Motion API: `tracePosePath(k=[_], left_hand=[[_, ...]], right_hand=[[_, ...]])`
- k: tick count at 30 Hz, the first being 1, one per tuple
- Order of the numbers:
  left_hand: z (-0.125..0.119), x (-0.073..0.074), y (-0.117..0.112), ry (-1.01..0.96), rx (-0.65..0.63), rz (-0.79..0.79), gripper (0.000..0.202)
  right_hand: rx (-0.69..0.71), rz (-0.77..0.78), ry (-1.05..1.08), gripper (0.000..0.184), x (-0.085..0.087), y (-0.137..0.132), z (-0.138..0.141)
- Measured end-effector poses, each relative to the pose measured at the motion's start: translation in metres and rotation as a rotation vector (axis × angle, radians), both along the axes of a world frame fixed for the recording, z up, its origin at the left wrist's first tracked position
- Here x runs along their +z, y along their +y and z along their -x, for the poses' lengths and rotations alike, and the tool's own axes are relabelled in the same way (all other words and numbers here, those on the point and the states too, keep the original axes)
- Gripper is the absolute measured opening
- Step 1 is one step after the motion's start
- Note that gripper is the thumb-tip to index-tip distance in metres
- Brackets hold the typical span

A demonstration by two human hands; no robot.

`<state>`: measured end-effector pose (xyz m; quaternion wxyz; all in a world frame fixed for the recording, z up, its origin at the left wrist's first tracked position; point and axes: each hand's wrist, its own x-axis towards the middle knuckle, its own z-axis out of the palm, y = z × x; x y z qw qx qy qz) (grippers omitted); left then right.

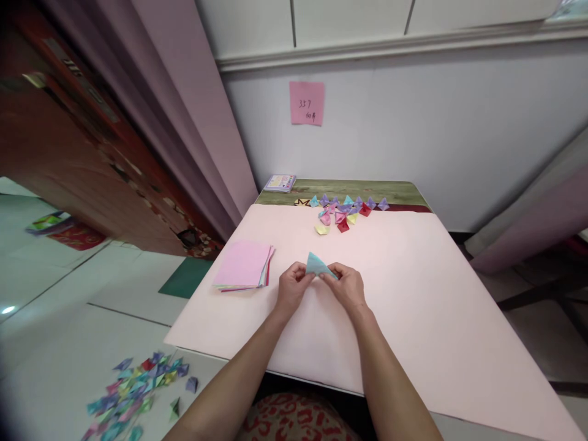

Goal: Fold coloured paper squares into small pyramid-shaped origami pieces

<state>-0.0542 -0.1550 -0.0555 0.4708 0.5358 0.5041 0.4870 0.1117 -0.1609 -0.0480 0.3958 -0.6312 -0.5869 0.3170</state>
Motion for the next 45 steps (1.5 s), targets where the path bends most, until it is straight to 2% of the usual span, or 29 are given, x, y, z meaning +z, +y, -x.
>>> tracePosePath(k=[3,6,10,13,16,20,26,29,32,35,39,41,45], left_hand=[[-0.001,0.001,0.003,-0.253,-0.042,0.178,0.035],[-0.004,0.005,0.003,-0.358,-0.095,0.273,0.041],[-0.01,0.008,0.003,-0.418,-0.139,0.306,0.038],[-0.014,0.007,0.003,-0.488,-0.138,0.288,0.037],[-0.013,0.005,0.005,-0.558,-0.135,0.257,0.033],[-0.007,0.003,0.006,-0.639,-0.171,0.251,0.026],[-0.005,0.003,0.006,-0.705,-0.193,0.275,0.018],[-0.005,0.004,0.007,-0.71,-0.192,0.28,0.018],[-0.005,0.005,0.006,-0.714,-0.186,0.284,0.017],[-0.005,0.007,0.004,-0.707,-0.191,0.289,0.018],[-0.007,0.008,0.002,-0.71,-0.219,0.286,0.026],[-0.007,0.008,0.002,-0.718,-0.214,0.281,0.031],[-0.006,0.008,0.004,-0.725,-0.211,0.278,0.029]], right_hand=[[0.089,-0.032,0.226,0.031,-0.006,0.002,-0.002],[0.158,-0.016,0.336,0.033,-0.005,0.005,-0.004],[0.017,-0.056,0.264,0.03,-0.002,0.004,-0.001],[-0.052,-0.17,0.153,0.026,0.002,0.0,0.004],[-0.051,-0.324,0.125,0.023,0.009,-0.005,0.008],[-0.035,-0.489,0.11,0.05,0.017,-0.009,0.004],[0.031,-0.623,0.08,0.052,0.02,-0.015,-0.002],[0.034,-0.597,0.051,0.055,0.021,-0.018,-0.001],[0.029,-0.532,0.106,0.044,0.021,-0.019,0.002],[0.018,-0.328,0.354,0.034,0.017,-0.017,0.007],[0.073,-0.026,0.674,0.036,0.01,-0.011,0.009],[0.107,0.037,0.741,0.037,0.008,-0.009,0.008],[0.132,0.07,0.804,0.035,0.009,-0.008,0.007]])
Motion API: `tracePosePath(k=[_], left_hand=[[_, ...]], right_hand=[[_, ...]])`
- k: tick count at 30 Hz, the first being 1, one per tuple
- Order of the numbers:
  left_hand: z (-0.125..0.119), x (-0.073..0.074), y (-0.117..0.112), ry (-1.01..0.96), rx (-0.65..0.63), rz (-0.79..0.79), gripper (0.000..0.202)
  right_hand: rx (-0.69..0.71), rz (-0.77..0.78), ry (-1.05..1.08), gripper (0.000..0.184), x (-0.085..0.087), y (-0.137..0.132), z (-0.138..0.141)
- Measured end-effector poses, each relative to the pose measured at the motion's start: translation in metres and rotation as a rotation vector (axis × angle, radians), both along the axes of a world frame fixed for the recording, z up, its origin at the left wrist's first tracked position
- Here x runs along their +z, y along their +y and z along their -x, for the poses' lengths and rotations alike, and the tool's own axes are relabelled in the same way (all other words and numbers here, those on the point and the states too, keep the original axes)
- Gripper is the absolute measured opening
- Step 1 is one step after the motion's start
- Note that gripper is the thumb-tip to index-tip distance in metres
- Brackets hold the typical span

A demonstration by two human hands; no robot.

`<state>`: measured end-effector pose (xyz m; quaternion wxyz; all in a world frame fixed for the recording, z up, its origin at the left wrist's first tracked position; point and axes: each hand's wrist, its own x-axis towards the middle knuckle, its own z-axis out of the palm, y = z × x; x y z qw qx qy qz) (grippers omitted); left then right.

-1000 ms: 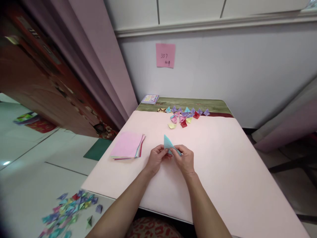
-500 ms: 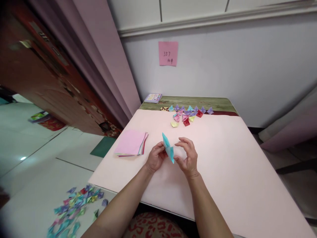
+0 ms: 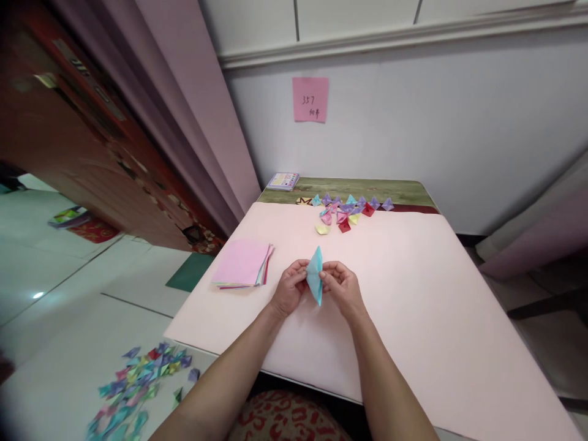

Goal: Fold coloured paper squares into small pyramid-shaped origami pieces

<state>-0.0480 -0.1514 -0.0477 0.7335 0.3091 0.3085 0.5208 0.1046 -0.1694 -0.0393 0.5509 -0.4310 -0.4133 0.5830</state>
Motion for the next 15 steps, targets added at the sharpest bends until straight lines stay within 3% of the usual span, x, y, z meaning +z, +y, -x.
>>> tracePosePath(k=[15], left_hand=[[0.002,0.0001,0.0018,-0.019,0.014,0.02,0.022]], right_hand=[[0.085,0.0,0.048,0.032,-0.0028,0.0001,0.0019]])
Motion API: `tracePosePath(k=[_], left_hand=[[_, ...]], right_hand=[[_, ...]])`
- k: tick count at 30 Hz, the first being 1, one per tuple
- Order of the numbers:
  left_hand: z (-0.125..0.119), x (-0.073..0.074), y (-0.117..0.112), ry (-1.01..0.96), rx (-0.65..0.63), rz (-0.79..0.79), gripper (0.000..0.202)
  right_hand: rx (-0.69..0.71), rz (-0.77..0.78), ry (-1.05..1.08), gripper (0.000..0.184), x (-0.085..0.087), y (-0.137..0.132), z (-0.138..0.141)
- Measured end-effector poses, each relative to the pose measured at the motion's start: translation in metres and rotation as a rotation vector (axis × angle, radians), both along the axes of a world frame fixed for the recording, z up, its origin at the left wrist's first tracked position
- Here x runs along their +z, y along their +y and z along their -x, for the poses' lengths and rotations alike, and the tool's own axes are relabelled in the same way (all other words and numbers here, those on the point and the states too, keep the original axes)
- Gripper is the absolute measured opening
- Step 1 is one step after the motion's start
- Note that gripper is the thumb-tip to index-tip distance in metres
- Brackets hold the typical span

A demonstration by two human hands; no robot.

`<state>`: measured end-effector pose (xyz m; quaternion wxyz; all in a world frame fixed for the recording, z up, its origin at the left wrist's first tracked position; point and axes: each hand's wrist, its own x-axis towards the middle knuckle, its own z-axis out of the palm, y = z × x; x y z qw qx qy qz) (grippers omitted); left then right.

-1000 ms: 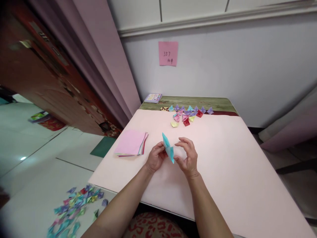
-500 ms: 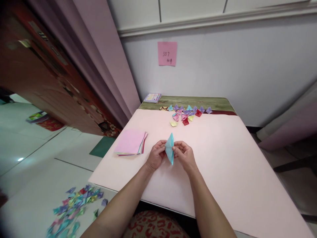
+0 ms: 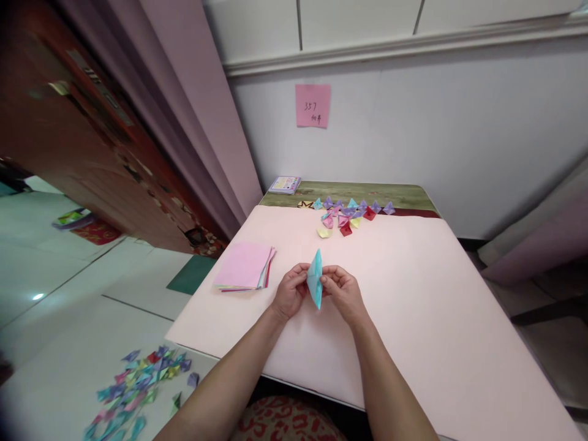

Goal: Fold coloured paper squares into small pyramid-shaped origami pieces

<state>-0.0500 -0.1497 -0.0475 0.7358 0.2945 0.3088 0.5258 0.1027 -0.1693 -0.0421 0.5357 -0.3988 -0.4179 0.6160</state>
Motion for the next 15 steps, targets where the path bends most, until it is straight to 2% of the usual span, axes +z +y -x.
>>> tracePosePath(k=[4,8,11,15], left_hand=[[-0.001,-0.001,-0.002,0.065,0.07,-0.031,0.025],[-0.007,-0.007,-0.006,0.303,0.206,-0.138,0.03],[-0.01,-0.011,-0.008,0.428,0.196,-0.204,0.033],[-0.01,-0.011,-0.008,0.476,0.129,-0.258,0.038]], right_hand=[[0.031,-0.005,0.018,0.034,-0.002,0.001,-0.001],[-0.01,0.039,-0.042,0.037,-0.008,0.004,-0.004],[-0.03,0.086,-0.07,0.035,-0.013,0.005,-0.007],[-0.03,0.106,-0.064,0.031,-0.02,0.007,-0.01]])
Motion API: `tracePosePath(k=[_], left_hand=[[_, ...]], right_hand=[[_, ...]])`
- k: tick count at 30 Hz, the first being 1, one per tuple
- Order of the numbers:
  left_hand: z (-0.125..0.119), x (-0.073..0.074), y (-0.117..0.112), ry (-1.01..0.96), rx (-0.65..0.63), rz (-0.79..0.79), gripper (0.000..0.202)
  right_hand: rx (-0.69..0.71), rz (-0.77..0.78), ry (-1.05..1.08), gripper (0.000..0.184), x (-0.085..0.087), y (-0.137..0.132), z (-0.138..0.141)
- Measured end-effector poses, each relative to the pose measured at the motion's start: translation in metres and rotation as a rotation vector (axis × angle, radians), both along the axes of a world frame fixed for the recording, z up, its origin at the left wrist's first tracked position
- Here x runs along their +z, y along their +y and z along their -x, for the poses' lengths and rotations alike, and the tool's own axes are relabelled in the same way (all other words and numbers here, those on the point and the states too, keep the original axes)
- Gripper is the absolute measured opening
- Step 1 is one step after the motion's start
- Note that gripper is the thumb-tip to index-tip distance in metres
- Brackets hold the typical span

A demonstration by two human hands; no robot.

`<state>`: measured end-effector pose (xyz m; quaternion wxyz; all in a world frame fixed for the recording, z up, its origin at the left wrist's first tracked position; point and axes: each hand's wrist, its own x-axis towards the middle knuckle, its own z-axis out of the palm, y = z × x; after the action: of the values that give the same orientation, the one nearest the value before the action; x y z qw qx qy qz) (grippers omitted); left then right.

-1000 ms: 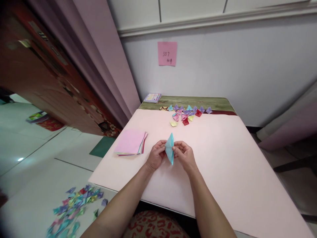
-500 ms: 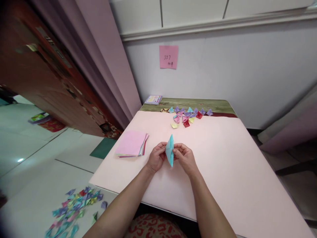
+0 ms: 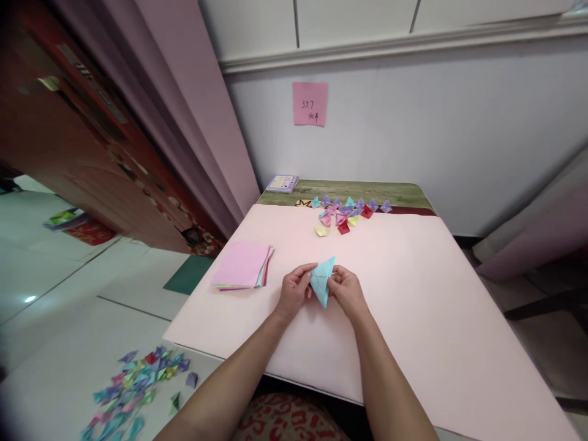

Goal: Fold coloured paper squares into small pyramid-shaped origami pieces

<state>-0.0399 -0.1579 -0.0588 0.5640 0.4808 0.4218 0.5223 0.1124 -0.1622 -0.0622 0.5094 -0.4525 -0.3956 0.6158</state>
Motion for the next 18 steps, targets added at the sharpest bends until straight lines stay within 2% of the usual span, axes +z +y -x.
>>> tracePosePath(k=[4,9,13,18], left_hand=[[0.0027,0.0031,0.001,-0.058,-0.084,0.033,0.045],[0.0037,0.0018,0.0005,-0.235,-0.193,0.11,0.065],[0.0029,-0.0007,0.0003,-0.273,-0.186,0.138,0.066],[0.0004,-0.0014,0.0008,-0.23,-0.132,0.108,0.062]], right_hand=[[-0.054,0.014,0.024,0.032,-0.0061,0.0035,-0.0013],[-0.089,0.059,0.111,0.04,-0.0057,0.0052,-0.002],[-0.097,0.066,0.123,0.039,-0.0036,0.0047,-0.0025],[-0.073,0.042,0.129,0.035,-0.0006,0.0044,-0.0032]])
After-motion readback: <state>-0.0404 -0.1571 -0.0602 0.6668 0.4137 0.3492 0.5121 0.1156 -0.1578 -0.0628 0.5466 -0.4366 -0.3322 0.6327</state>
